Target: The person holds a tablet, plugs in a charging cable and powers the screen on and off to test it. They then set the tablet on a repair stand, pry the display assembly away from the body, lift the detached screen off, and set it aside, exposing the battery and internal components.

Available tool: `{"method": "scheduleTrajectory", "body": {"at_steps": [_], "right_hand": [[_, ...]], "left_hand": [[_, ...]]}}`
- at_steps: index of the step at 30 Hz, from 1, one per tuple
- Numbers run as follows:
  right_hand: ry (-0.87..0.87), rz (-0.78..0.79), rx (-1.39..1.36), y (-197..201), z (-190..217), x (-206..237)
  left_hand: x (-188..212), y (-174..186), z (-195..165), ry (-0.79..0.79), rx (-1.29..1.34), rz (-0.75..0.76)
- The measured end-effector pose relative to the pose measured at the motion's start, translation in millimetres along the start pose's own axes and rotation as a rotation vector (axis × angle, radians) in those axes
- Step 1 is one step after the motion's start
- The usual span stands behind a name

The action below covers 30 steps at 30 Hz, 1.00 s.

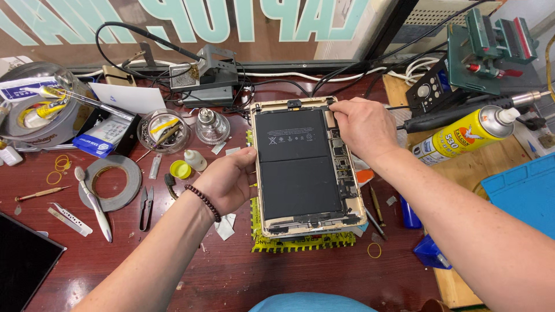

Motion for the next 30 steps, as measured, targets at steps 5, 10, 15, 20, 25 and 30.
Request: {"method": "scheduleTrajectory", "body": {"at_steps": [5,10,15,20,25,30], "right_hand": [[0.006,0.044,0.079,-2,2,-3],[0.210,-0.004,0.000,9,1,-21],[0.494,0.167,0.154,-5,6,-42],[0.658,0.225,0.225,-5,16,-50],[0.766,0.317,0.361,-10,23,-53],[0.857,0.347,0.444,-16,28,-52]], "left_hand": [[0,2,1,0.012,0.013,-0.009],[0,2,-1,-0.011,-0.002,0.028],[-4,7,-1,0.011,-0.013,0.017],[-6,11,-4,0.007,-0.022,0.025],[-7,13,-1,0.003,-0.020,0.034],[-7,14,-1,-0.005,-0.013,0.038]]}}
Point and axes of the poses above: each hand's wrist, its own x-axis away from the middle knuckle, its own y-axis out of the back of the hand, z = x × y, the point moved 8 cm from there along -x, towards the middle knuckle, and after that the axes turned 4 degrees about y, right-handed, at the moved point
